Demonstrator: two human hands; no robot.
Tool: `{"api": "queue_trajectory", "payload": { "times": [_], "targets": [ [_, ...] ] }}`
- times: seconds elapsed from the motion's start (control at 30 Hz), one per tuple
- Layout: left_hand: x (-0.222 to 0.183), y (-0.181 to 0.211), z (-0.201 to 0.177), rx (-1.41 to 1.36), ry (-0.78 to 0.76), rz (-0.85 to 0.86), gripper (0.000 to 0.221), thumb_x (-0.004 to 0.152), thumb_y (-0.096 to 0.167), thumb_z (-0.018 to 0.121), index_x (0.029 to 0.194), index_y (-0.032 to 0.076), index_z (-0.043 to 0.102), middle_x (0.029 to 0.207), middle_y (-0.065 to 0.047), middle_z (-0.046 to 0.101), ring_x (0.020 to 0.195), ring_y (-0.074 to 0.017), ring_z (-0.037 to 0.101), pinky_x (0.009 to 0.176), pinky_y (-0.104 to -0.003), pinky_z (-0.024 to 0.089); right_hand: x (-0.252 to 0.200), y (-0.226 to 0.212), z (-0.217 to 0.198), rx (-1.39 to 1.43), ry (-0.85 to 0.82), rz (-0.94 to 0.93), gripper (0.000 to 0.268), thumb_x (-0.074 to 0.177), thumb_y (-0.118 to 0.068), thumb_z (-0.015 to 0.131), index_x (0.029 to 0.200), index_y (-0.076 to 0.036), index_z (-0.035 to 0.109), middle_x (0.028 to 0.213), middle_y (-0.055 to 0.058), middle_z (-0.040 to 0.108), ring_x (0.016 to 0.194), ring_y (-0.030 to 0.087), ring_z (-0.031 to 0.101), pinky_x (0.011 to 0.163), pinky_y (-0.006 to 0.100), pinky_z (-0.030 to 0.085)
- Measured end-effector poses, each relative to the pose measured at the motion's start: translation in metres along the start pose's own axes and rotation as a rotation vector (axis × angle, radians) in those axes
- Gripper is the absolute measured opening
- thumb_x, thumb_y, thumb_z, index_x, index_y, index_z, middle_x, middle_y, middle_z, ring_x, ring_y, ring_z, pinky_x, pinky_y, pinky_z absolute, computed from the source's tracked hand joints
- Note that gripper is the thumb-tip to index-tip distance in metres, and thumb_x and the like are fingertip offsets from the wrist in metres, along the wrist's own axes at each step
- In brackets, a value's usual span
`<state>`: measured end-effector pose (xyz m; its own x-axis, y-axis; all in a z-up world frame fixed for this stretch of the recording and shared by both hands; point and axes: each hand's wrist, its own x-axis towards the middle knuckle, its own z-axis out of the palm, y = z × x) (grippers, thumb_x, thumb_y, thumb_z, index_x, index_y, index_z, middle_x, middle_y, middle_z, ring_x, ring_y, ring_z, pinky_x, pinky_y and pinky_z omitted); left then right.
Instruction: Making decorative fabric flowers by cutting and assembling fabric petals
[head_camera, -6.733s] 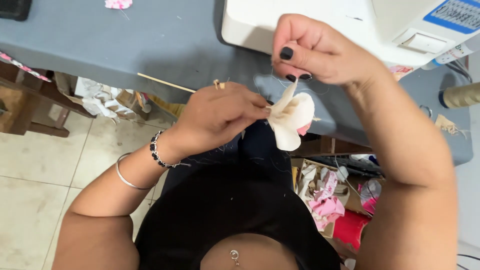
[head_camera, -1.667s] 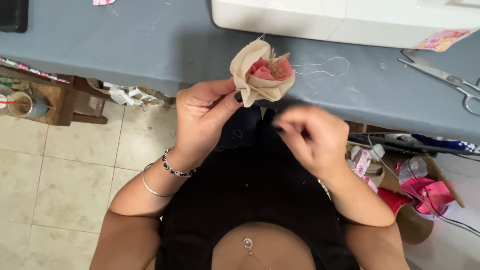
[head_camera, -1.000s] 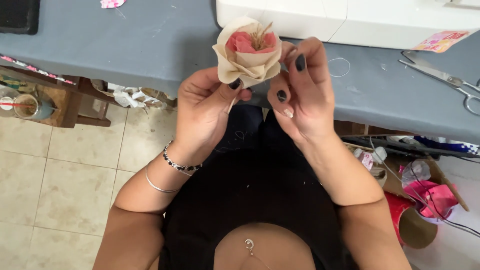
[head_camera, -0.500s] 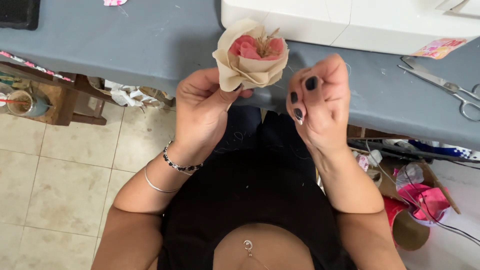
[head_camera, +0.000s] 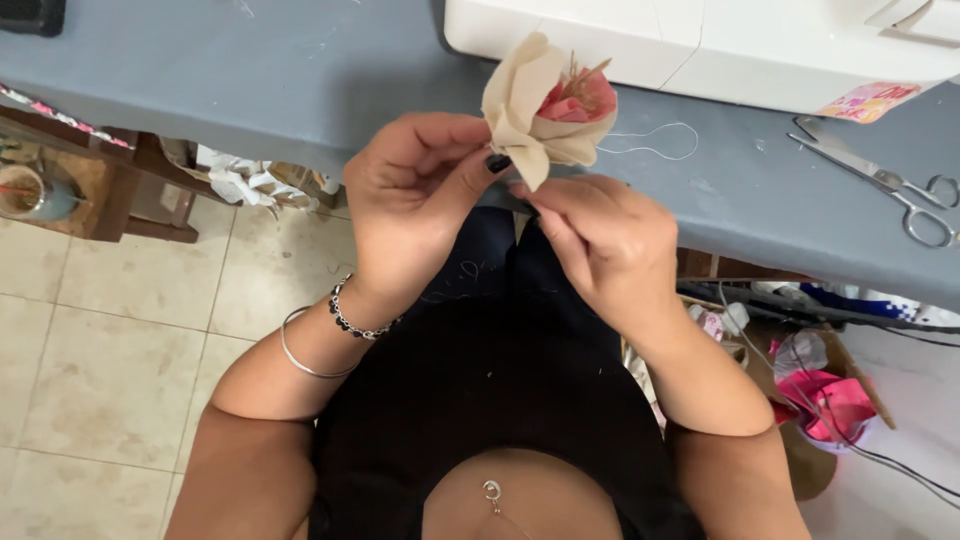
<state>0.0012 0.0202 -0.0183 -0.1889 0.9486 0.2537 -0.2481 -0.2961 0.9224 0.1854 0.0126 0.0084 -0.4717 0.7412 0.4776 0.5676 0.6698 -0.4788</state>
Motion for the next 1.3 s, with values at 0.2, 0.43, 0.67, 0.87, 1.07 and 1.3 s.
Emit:
{"api": "queue_trajectory", "payload": {
  "times": [0.2, 0.43, 0.67, 0.87, 1.07, 1.3],
  "targets": [
    [0.002, 0.005, -0.004, 0.119, -0.01, 0.115, 0.014, 0.094, -0.004, 0.078, 0.105, 0.003, 0.074, 0.102, -0.01, 0.076, 0.097, -0.0142, 0.073, 0.09, -0.022, 0.061, -0.001, -0.015, -0.011, -0.27, 0.058, -0.269, 0.01, 0.104, -0.001, 0.069, 0.112, -0.001, 0.075, 0.105, 0.014, 0.075, 0.089, 0.025, 0.072, 0.076, 0.033, 0.057],
    [0.003, 0.003, -0.01, 0.439, -0.144, 0.327, 0.021, 0.1, -0.004, 0.07, 0.114, 0.01, 0.074, 0.114, -0.005, 0.078, 0.104, -0.0176, 0.078, 0.094, -0.027, 0.061, 0.016, -0.015, -0.04, -0.594, 0.105, -0.595, 0.008, 0.105, -0.001, 0.077, 0.111, -0.007, 0.079, 0.1, 0.009, 0.07, 0.069, 0.023, 0.065, 0.058, 0.033, 0.052],
    [0.01, 0.001, -0.017, 0.554, -0.293, 0.598, 0.018, 0.102, -0.006, 0.066, 0.116, 0.005, 0.07, 0.114, -0.008, 0.078, 0.11, -0.0289, 0.077, 0.092, -0.041, 0.057, 0.074, -0.037, -0.07, -0.903, -0.123, -0.724, 0.027, 0.116, 0.0, 0.061, 0.1, -0.02, 0.07, 0.089, -0.007, 0.057, 0.076, 0.011, 0.045, 0.081, 0.026, 0.036],
    [0.016, 0.022, -0.026, 0.69, -0.384, 0.425, 0.008, 0.097, 0.003, 0.064, 0.101, 0.011, 0.063, 0.094, 0.0, 0.077, 0.078, -0.0317, 0.071, 0.071, -0.043, 0.049, 0.119, -0.018, -0.074, -0.333, -0.397, -0.523, 0.015, 0.115, 0.005, 0.068, 0.112, -0.005, 0.078, 0.112, 0.012, 0.072, 0.096, 0.031, 0.069, 0.072, 0.042, 0.036],
    [0.018, 0.036, -0.038, 0.655, -0.457, 0.296, 0.047, 0.095, 0.0, 0.064, 0.136, 0.015, 0.046, 0.11, -0.001, 0.081, 0.108, -0.0258, 0.076, 0.086, -0.038, 0.053, 0.143, -0.006, -0.072, -0.127, -0.528, -0.42, 0.015, 0.105, 0.011, 0.066, 0.111, 0.0, 0.075, 0.1, 0.013, 0.068, 0.091, 0.029, 0.064, 0.076, 0.038, 0.045],
    [0.012, 0.034, -0.041, 0.641, -0.52, 0.709, 0.029, 0.105, -0.002, 0.067, 0.133, 0.002, 0.062, 0.126, -0.008, 0.073, 0.107, -0.0281, 0.074, 0.094, -0.041, 0.059, 0.152, 0.012, -0.07, 0.107, -0.645, -0.349, 0.015, 0.107, -0.005, 0.06, 0.108, -0.002, 0.074, 0.101, 0.012, 0.068, 0.091, 0.024, 0.063, 0.078, 0.035, 0.048]
  ]
}}
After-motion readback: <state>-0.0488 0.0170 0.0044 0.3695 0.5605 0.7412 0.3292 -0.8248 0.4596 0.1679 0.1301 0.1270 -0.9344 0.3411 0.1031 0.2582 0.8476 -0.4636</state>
